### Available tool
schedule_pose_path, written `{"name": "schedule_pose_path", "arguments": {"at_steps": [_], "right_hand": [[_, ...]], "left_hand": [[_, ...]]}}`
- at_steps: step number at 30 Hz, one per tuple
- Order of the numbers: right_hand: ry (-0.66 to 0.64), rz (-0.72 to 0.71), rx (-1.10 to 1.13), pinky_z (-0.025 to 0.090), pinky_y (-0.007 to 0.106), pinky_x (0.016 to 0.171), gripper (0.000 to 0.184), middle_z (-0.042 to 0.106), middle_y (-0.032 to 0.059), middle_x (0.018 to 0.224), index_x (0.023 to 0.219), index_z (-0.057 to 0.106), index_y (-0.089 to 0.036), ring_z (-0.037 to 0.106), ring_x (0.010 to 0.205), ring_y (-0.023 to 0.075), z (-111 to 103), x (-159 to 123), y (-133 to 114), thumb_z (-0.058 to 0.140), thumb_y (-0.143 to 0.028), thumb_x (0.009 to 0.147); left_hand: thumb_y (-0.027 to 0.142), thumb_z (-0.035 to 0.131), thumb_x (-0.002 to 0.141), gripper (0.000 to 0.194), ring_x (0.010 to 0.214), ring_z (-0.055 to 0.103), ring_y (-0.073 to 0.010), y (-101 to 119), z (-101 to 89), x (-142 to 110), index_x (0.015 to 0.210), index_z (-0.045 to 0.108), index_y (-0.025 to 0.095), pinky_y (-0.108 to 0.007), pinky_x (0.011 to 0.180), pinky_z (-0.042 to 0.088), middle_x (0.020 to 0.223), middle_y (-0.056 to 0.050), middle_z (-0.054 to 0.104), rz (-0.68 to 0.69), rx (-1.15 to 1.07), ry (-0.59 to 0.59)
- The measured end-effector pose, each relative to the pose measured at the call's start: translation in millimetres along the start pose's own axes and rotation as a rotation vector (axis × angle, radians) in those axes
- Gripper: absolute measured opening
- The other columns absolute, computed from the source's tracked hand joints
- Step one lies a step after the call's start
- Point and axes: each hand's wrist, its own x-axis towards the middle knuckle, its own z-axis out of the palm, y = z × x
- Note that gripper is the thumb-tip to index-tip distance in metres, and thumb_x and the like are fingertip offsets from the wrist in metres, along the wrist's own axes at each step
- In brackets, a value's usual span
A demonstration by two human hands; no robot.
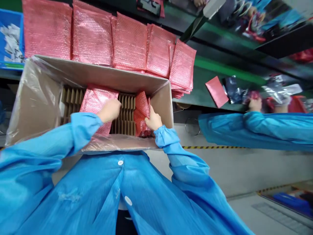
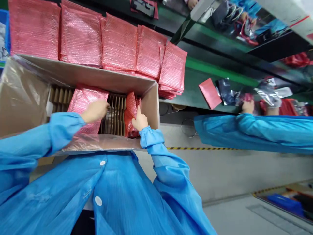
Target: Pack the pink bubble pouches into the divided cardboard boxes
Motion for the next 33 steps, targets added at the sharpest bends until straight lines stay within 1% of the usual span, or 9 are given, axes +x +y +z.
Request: {"name": "schedule_pose_path", "arguments": {"at_steps": [2, 4, 7, 11, 16, 21, 25, 29, 33], "right_hand": [[-0.002, 0.004, 0.044, 0.047, 0.039, 0.087, 0.074, 0.066, 0.0162, 0.108, 0.146, 0.017, -0.003, 0.062, 0.098, 0.0293, -3.5, 0.1, -0.9, 0.044, -0.021, 0.080], [-0.004, 0.007, 0.089, 0.047, 0.039, 0.088, 0.075, 0.067, 0.0150, 0.108, 0.146, 0.018, -0.004, 0.062, 0.099, 0.0293, -5.9, -0.2, 0.3, 0.045, -0.022, 0.079], [-0.005, 0.005, 0.117, 0.047, 0.038, 0.088, 0.074, 0.067, 0.0139, 0.109, 0.146, 0.019, -0.007, 0.062, 0.100, 0.0290, -5.2, -2.0, 3.2, 0.046, -0.024, 0.079], [-0.049, -0.032, 0.073, 0.048, 0.037, 0.087, 0.072, 0.067, 0.0159, 0.106, 0.147, 0.012, -0.005, 0.063, 0.098, 0.0283, 10.1, -2.8, -2.4, 0.043, -0.025, 0.085], [-0.124, -0.093, 0.010, 0.049, 0.037, 0.082, 0.074, 0.067, 0.0195, 0.102, 0.146, -0.009, -0.002, 0.066, 0.093, 0.0266, 39.6, 8.6, -22.2, 0.037, -0.016, 0.090], [-0.140, -0.170, 0.014, 0.050, 0.039, 0.082, 0.083, 0.064, 0.0184, 0.106, 0.146, -0.014, -0.006, 0.065, 0.092, 0.0263, 49.7, 2.8, -21.8, 0.040, -0.005, 0.084], [-0.074, -0.180, 0.039, 0.052, 0.035, 0.078, 0.097, 0.057, 0.0204, 0.116, 0.146, -0.017, -0.009, 0.066, 0.089, 0.0259, 58.5, -11.0, -10.0, 0.054, -0.010, 0.080], [-0.082, -0.263, -0.089, 0.053, 0.034, 0.075, 0.087, 0.056, 0.0228, 0.117, 0.147, -0.006, -0.006, 0.066, 0.091, 0.0266, 66.7, -3.4, -15.9, 0.047, -0.001, 0.079], [-0.139, -0.254, -0.150, 0.054, 0.036, 0.071, 0.084, 0.061, 0.0220, 0.102, 0.146, -0.002, 0.001, 0.068, 0.085, 0.0282, 59.7, -1.5, -24.7, 0.048, -0.004, 0.079]], "left_hand": [[0.022, 0.046, 0.081, 0.020, 0.090, 0.060, -0.0192, 40.3, 36.4, 6.2, 0.088, 0.062, 0.013, -0.031, 0.087, 0.045, 0.091, -0.010, 0.064, 0.163, -0.036, -0.130], [0.021, 0.050, 0.080, 0.018, 0.090, 0.060, -0.0176, 68.2, 71.4, 12.9, 0.090, 0.063, 0.014, -0.028, 0.087, 0.045, 0.093, -0.009, 0.065, 0.263, -0.051, -0.194], [0.020, 0.045, 0.084, 0.024, 0.095, 0.058, -0.0220, 82.1, 102.8, 19.9, 0.097, 0.062, 0.010, -0.035, 0.090, 0.045, 0.100, -0.016, 0.062, 0.311, -0.038, -0.206], [0.020, 0.045, 0.083, 0.024, 0.101, 0.055, -0.0286, 70.8, 103.7, 16.3, 0.094, 0.064, 0.008, -0.047, 0.097, 0.039, 0.100, -0.018, 0.062, 0.383, -0.007, -0.225], [0.021, 0.042, 0.086, 0.027, 0.115, 0.048, -0.0257, 47.3, 77.5, -4.3, 0.102, 0.062, 0.013, -0.040, 0.099, 0.039, 0.118, -0.015, 0.057, 0.412, -0.009, -0.195], [0.022, 0.041, 0.086, 0.028, 0.116, 0.048, -0.0256, -7.2, 36.1, -5.5, 0.107, 0.057, 0.014, -0.040, 0.102, 0.038, 0.122, -0.015, 0.053, 0.141, -0.012, -0.078], [0.029, 0.047, 0.083, 0.040, 0.128, 0.035, -0.0336, -70.7, 7.8, -16.6, 0.119, 0.046, 0.010, -0.050, 0.105, 0.031, 0.133, -0.021, 0.041, -0.320, -0.013, 0.096], [0.039, 0.059, 0.078, 0.057, 0.113, 0.052, -0.0348, -109.8, 2.6, -39.6, 0.122, 0.040, 0.008, -0.048, 0.094, 0.042, 0.126, -0.024, 0.044, -0.698, -0.088, 0.125], [0.042, 0.072, 0.067, 0.062, 0.110, 0.056, -0.0307, -125.2, 6.7, -45.7, 0.117, 0.047, 0.015, -0.042, 0.095, 0.041, 0.125, -0.018, 0.051, -0.811, -0.237, 0.133]]}}
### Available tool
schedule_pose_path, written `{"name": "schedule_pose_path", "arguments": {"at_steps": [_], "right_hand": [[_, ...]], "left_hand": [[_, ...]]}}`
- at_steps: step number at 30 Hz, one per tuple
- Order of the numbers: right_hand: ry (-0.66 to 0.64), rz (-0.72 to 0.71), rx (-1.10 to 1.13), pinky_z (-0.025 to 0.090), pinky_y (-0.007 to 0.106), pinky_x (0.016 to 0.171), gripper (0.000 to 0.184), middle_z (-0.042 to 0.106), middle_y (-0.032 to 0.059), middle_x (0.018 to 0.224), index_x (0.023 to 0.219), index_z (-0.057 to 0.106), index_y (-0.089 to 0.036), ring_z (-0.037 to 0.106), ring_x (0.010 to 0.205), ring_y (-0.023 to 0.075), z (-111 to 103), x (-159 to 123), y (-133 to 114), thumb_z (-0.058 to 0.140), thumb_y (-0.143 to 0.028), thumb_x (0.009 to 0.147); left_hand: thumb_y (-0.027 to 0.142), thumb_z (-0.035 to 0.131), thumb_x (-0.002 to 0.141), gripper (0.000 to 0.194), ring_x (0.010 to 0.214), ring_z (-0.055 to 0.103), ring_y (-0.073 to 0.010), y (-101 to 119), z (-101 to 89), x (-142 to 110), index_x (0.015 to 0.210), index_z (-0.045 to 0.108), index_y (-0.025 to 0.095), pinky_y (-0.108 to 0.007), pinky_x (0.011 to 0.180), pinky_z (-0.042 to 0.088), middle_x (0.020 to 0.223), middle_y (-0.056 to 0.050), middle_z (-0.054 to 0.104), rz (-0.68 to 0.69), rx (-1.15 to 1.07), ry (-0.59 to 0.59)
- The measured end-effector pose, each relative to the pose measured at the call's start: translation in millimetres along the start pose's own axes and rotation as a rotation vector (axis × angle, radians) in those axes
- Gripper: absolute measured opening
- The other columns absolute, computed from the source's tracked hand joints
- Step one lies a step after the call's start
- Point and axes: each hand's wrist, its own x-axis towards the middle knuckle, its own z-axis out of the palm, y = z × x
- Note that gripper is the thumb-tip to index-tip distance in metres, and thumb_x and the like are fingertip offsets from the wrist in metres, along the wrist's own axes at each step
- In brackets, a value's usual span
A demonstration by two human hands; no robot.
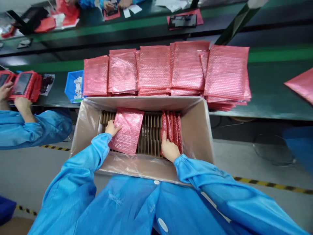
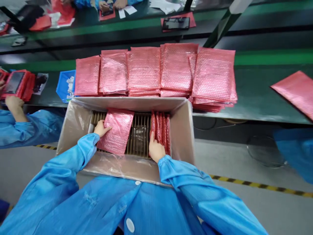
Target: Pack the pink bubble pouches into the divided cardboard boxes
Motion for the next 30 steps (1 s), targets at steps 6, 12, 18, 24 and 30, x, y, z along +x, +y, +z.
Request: {"name": "schedule_pose_path", "arguments": {"at_steps": [6, 12, 18, 24, 30], "right_hand": [[-0.131, 0.030, 0.083, 0.051, 0.041, 0.082, 0.072, 0.063, 0.0294, 0.105, 0.141, 0.026, 0.005, 0.066, 0.094, 0.0331, -8.2, -7.9, 5.1, 0.056, -0.008, 0.077], [-0.193, 0.005, 0.344, 0.050, 0.042, 0.082, 0.029, 0.069, 0.0230, 0.080, 0.094, 0.068, -0.001, 0.067, 0.090, 0.0334, -34.8, 24.1, 6.9, 0.060, -0.027, 0.083], [0.030, -0.030, 1.214, 0.052, 0.033, 0.078, 0.057, 0.071, 0.0098, 0.089, 0.109, 0.060, -0.010, 0.066, 0.084, 0.0208, -52.0, 0.4, 15.3, 0.054, -0.059, 0.080], [0.372, 0.132, 1.113, 0.046, 0.041, 0.089, 0.060, 0.066, 0.0145, 0.109, 0.114, 0.056, -0.011, 0.061, 0.100, 0.0273, -55.2, -69.1, 60.8, 0.064, -0.052, 0.070], [0.447, 0.214, 0.351, 0.049, 0.038, 0.078, 0.063, 0.067, 0.0148, 0.105, 0.136, 0.042, -0.010, 0.064, 0.090, 0.0288, -79.5, -91.6, 64.7, 0.045, -0.043, 0.082]], "left_hand": [[0.054, 0.081, 0.044, 0.060, 0.093, 0.064, -0.0317, -3.0, -12.8, 9.5, 0.085, 0.064, 0.013, -0.040, 0.083, 0.048, 0.091, -0.013, 0.070, -0.040, -0.344, -0.224], [0.067, 0.073, 0.048, 0.067, 0.079, 0.067, -0.0289, 30.6, -26.2, -4.2, 0.084, 0.066, 0.010, -0.041, 0.075, 0.052, 0.085, -0.014, 0.072, 0.081, -0.593, -0.420], [0.072, 0.052, 0.070, 0.073, 0.091, 0.066, -0.0280, 77.3, 31.1, -47.5, 0.106, 0.064, 0.009, -0.039, 0.080, 0.052, 0.100, -0.016, 0.070, 0.345, -0.688, -0.613], [0.051, 0.048, 0.084, 0.041, 0.126, 0.045, -0.0263, 85.8, 90.4, -82.6, 0.107, 0.067, 0.023, -0.042, 0.109, 0.026, 0.121, -0.006, 0.064, 0.774, -0.489, -0.715], [0.024, 0.066, 0.069, 0.032, 0.139, 0.024, -0.0317, 64.5, 139.9, -112.4, 0.101, 0.069, 0.026, -0.055, 0.112, 0.003, 0.136, -0.005, 0.053, 1.133, -0.188, -0.701]]}}
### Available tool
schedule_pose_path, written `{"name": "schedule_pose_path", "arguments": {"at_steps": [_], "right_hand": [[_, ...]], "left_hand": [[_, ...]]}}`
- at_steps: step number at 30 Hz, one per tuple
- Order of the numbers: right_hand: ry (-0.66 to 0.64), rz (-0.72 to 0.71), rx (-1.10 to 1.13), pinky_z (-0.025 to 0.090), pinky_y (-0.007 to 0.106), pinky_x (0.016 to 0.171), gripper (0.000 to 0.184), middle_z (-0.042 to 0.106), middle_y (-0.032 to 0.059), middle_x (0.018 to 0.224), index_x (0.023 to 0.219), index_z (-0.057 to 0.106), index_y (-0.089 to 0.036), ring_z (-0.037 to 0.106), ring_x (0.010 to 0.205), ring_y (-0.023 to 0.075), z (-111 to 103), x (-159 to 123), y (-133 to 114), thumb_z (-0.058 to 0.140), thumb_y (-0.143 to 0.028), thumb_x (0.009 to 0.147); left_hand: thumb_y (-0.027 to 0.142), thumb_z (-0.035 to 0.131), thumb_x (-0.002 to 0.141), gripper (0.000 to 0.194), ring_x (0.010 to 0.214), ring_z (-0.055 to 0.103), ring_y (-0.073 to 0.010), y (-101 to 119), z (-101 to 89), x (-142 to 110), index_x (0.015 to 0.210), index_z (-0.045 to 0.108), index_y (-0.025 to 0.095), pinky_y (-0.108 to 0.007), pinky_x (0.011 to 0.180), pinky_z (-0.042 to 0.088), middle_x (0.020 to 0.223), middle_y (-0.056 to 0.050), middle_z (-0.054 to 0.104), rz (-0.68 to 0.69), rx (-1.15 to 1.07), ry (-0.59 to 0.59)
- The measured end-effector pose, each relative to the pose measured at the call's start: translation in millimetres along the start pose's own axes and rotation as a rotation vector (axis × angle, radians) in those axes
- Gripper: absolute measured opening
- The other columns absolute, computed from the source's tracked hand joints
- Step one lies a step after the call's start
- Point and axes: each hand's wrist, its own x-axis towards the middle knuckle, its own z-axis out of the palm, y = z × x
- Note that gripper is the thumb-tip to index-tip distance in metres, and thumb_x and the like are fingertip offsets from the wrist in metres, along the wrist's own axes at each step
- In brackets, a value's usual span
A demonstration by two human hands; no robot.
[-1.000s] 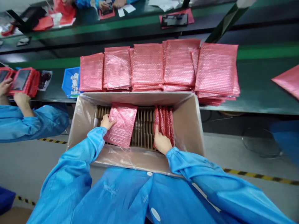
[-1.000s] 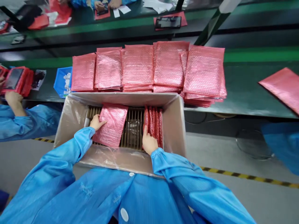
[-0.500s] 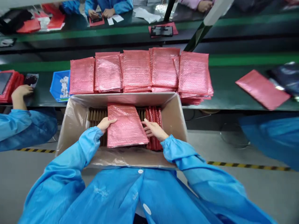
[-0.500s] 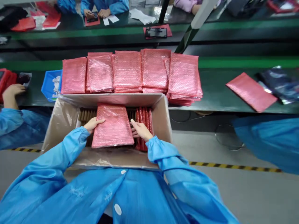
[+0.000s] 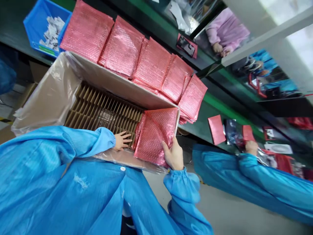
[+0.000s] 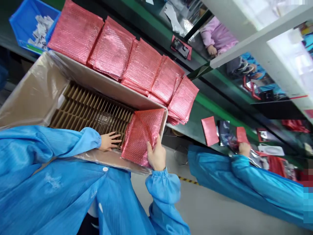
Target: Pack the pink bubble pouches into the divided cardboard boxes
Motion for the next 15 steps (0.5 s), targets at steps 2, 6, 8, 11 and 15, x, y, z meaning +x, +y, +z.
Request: {"name": "schedule_pose_path", "arguments": {"at_steps": [2, 6, 8, 11, 15], "right_hand": [[-0.040, -0.050, -0.092, 0.050, 0.037, 0.077, 0.062, 0.067, 0.0155, 0.107, 0.138, 0.039, -0.009, 0.065, 0.089, 0.0283, 4.8, 5.2, -10.1, 0.044, -0.038, 0.083], [-0.124, -0.042, -0.283, 0.050, 0.039, 0.077, 0.062, 0.069, 0.0164, 0.098, 0.143, 0.030, -0.007, 0.067, 0.084, 0.0288, 15.5, 16.9, -37.0, 0.042, -0.028, 0.086], [-0.156, -0.043, -0.385, 0.051, 0.040, 0.077, 0.064, 0.069, 0.0161, 0.094, 0.145, 0.025, -0.007, 0.067, 0.081, 0.0292, 15.1, 17.3, -49.1, 0.042, -0.026, 0.087], [-0.179, -0.092, -0.483, 0.051, 0.040, 0.076, 0.064, 0.069, 0.0142, 0.091, 0.147, 0.020, -0.008, 0.067, 0.078, 0.0282, 5.8, 10.4, -58.4, 0.040, -0.026, 0.088], [-0.226, -0.130, -0.508, 0.051, 0.037, 0.078, 0.064, 0.069, 0.0125, 0.091, 0.147, 0.019, -0.010, 0.067, 0.082, 0.0267, -3.3, 9.7, -57.8, 0.039, -0.028, 0.090]], "left_hand": [[0.026, 0.064, 0.072, 0.031, 0.140, 0.021, -0.0322, -4.6, 9.9, 0.3, 0.103, 0.068, 0.028, -0.058, 0.111, 0.004, 0.139, -0.005, 0.051, 0.001, 0.101, -0.027], [0.028, 0.069, 0.066, 0.035, 0.139, 0.022, -0.0350, -12.9, 19.3, 7.9, 0.101, 0.069, 0.028, -0.060, 0.109, 0.008, 0.139, -0.006, 0.050, -0.057, 0.236, -0.077], [0.027, 0.072, 0.061, 0.036, 0.138, 0.024, -0.0362, -16.2, 24.3, 13.8, 0.097, 0.070, 0.028, -0.060, 0.108, 0.009, 0.138, -0.006, 0.051, -0.092, 0.259, -0.089], [0.025, 0.076, 0.053, 0.036, 0.137, 0.027, -0.0359, -20.4, 33.8, 21.6, 0.089, 0.071, 0.029, -0.060, 0.108, 0.009, 0.136, -0.004, 0.054, -0.124, 0.245, -0.083], [0.020, 0.078, 0.046, 0.031, 0.135, 0.030, -0.0354, -24.6, 45.2, 27.1, 0.075, 0.070, 0.027, -0.057, 0.109, 0.007, 0.130, 0.000, 0.059, -0.132, 0.173, -0.027]]}}
